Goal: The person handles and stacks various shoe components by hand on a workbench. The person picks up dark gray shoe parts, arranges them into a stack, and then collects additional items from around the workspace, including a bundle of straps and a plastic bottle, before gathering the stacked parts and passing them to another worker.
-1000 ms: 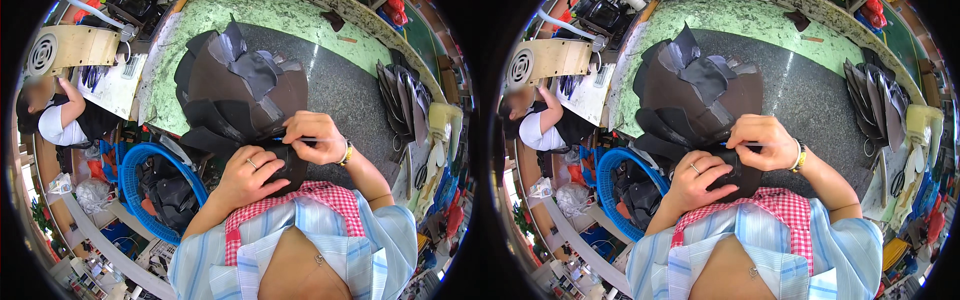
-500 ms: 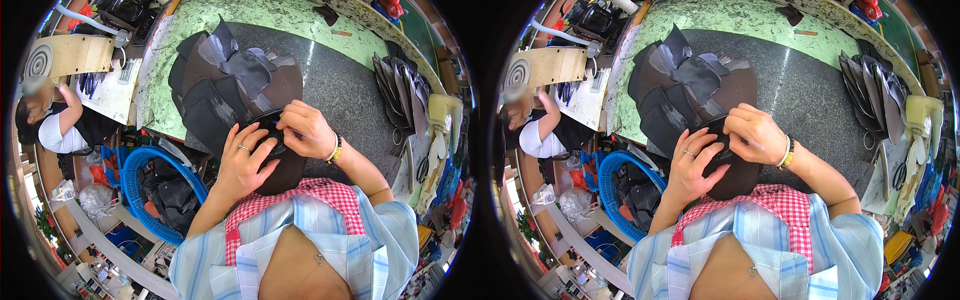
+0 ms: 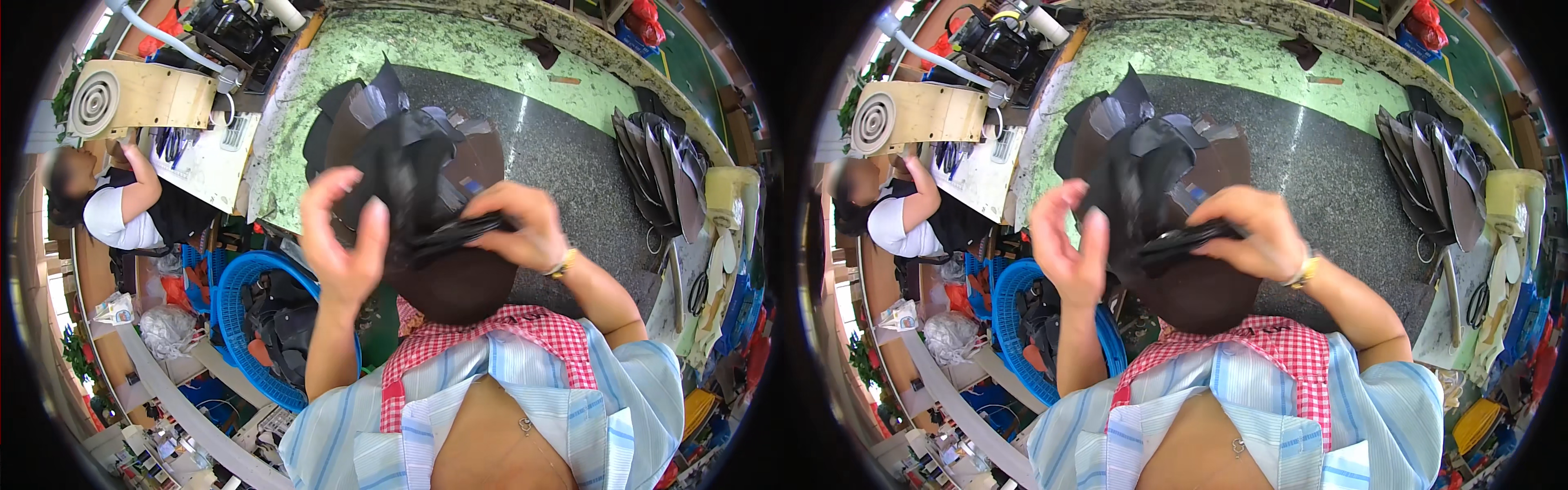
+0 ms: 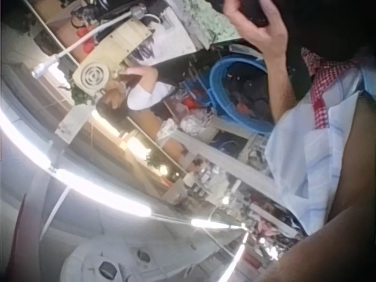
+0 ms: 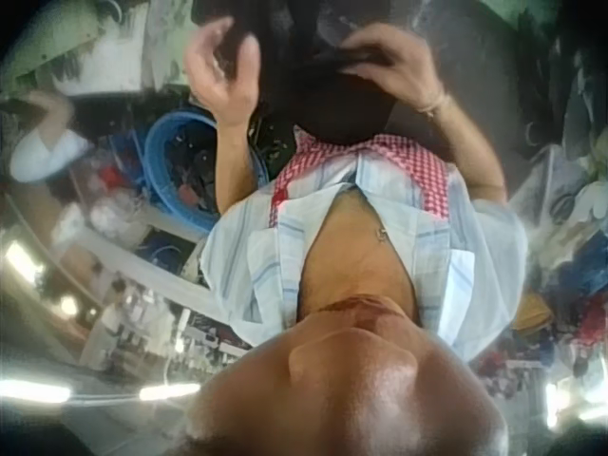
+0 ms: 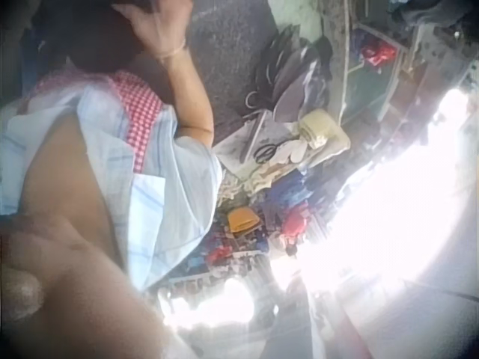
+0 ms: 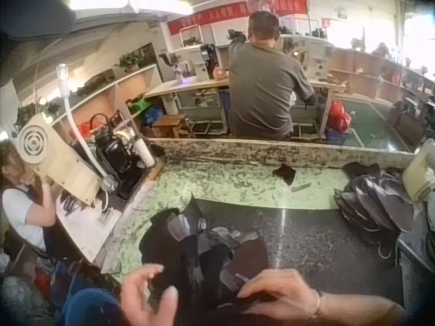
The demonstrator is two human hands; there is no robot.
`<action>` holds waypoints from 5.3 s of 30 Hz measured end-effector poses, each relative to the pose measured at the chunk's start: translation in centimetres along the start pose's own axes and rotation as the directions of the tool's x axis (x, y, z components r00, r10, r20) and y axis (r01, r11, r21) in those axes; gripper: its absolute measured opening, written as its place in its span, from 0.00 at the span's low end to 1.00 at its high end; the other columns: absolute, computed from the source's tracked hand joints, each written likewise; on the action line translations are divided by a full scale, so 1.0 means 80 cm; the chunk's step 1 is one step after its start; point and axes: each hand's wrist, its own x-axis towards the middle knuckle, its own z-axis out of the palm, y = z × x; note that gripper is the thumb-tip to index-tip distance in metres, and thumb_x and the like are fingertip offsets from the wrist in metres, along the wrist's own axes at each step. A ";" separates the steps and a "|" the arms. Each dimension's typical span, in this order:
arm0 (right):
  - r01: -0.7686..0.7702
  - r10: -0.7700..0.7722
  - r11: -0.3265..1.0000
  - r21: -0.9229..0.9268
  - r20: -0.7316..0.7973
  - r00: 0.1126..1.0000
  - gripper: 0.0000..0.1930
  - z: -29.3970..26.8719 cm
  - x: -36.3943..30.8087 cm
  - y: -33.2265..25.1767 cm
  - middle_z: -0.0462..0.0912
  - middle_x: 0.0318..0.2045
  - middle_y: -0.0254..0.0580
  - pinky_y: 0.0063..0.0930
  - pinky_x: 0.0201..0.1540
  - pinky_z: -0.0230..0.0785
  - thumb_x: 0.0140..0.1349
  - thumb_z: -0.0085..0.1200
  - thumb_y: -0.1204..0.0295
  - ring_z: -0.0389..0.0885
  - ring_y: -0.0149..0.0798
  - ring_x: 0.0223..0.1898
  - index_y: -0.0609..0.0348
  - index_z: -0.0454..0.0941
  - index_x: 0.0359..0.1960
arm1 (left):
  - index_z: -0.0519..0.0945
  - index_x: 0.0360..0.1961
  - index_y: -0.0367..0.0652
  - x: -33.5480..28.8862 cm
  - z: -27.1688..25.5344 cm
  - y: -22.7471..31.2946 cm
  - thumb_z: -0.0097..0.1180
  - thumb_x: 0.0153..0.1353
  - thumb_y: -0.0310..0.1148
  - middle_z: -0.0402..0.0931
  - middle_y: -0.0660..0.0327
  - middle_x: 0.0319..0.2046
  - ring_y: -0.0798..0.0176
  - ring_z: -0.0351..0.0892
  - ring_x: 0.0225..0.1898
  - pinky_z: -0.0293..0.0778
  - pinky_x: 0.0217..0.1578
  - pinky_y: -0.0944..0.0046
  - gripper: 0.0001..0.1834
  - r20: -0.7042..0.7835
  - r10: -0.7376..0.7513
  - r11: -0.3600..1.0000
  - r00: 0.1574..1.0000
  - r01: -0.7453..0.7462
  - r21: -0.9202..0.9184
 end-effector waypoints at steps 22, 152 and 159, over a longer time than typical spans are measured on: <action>-0.161 0.159 0.985 -0.063 -0.038 0.987 0.25 0.018 -0.013 0.032 0.67 0.58 0.53 0.37 0.64 0.53 0.61 0.46 0.73 0.63 0.51 0.62 0.61 0.60 0.61 | 0.58 0.63 0.38 -0.052 -0.002 0.030 0.68 0.48 0.37 0.56 0.42 0.62 0.41 0.51 0.66 0.46 0.63 0.44 0.44 0.142 0.103 0.804 0.985 -0.166 0.572; -0.093 -0.063 0.904 -0.416 -0.345 0.936 0.19 -0.162 0.042 -0.021 0.78 0.39 0.37 0.25 0.49 0.66 0.48 0.64 0.78 0.76 0.33 0.41 0.62 0.75 0.44 | 0.72 0.48 0.38 -0.096 0.044 -0.044 0.58 0.47 0.21 0.74 0.53 0.46 0.51 0.74 0.45 0.65 0.48 0.56 0.23 -0.072 0.081 0.965 0.994 -0.061 0.253; -0.133 0.136 0.991 -0.028 0.199 0.970 0.10 0.013 0.024 -0.020 0.81 0.30 0.42 0.26 0.36 0.72 0.56 0.50 0.77 0.81 0.32 0.31 0.62 0.79 0.39 | 0.73 0.49 0.40 -0.068 0.006 -0.033 0.57 0.47 0.19 0.75 0.54 0.43 0.53 0.73 0.48 0.65 0.51 0.59 0.24 0.052 -0.165 0.953 0.985 0.146 0.267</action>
